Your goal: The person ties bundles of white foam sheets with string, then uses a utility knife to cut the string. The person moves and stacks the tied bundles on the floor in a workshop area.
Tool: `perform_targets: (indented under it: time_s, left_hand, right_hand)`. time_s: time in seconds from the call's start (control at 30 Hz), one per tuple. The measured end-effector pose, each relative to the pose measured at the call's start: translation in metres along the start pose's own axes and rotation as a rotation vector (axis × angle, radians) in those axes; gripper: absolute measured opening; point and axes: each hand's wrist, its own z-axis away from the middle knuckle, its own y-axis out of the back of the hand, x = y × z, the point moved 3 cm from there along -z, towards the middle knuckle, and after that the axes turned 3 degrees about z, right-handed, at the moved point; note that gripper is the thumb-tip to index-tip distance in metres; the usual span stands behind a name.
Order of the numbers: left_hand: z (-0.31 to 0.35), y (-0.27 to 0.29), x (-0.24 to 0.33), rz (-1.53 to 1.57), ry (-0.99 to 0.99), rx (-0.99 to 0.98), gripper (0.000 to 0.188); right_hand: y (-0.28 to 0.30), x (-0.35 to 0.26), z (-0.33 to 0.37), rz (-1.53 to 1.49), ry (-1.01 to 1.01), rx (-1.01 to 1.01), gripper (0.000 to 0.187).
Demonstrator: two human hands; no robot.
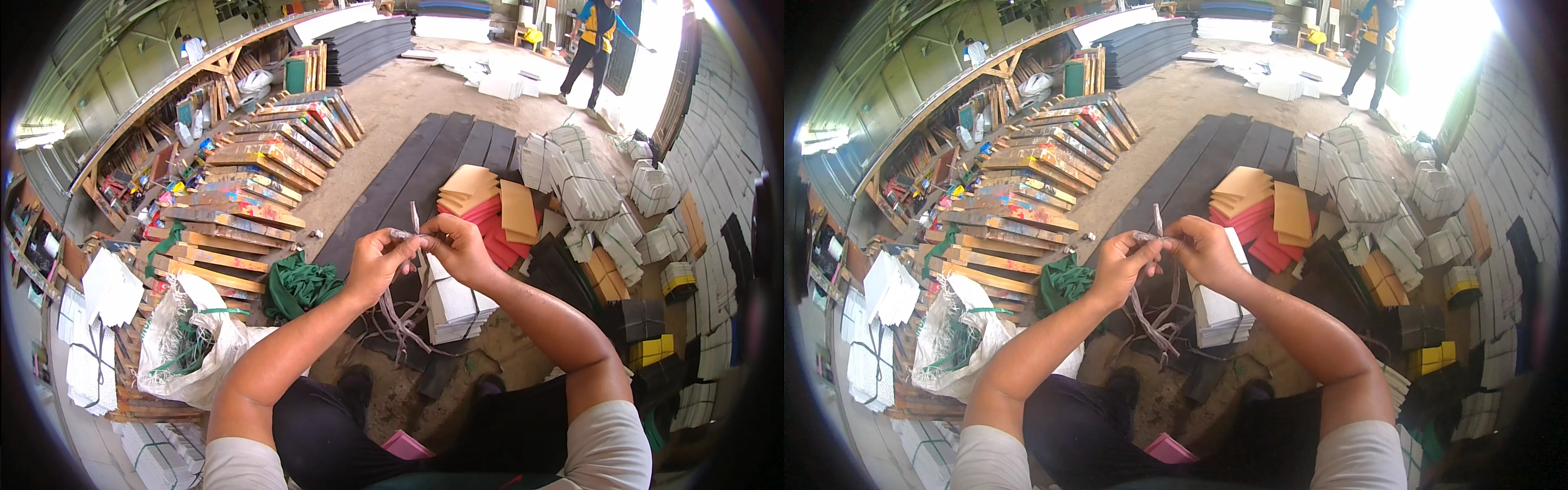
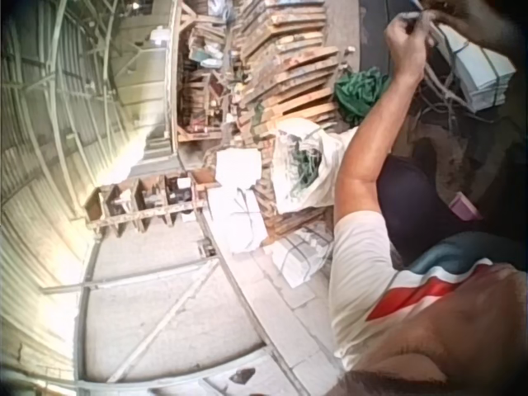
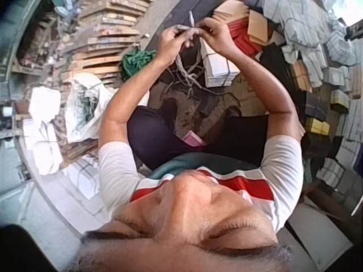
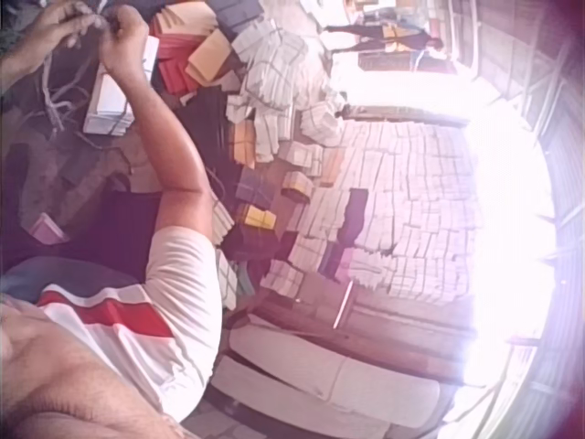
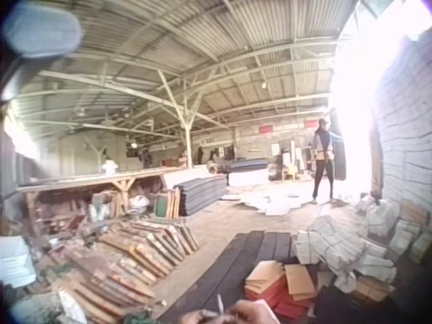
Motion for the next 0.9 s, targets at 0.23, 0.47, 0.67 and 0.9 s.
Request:
perform_targets:
  time_s: [0.23,0.47,0.67,0.9]
  left_hand:
    - [0.002,-0.001,0.005,-0.161,-0.029,-0.036,0.016]
    - [-0.002,-0.007,0.010,-0.206,0.011,-0.039,0.020]
    - [-0.010,-0.017,0.006,-0.104,-0.073,-0.009,0.016]
    - [-0.017,-0.012,-0.011,-0.223,-0.161,0.080,0.015]
  right_hand:
    - [0.008,-0.010,-0.007,-0.130,-0.015,-0.075,0.022]
    - [0.010,-0.002,-0.004,-0.146,-0.035,0.033,0.016]
    - [0.009,0.001,-0.006,-0.148,-0.030,0.121,0.015]
    - [0.016,0.012,-0.013,-0.081,-0.132,0.182,0.022]
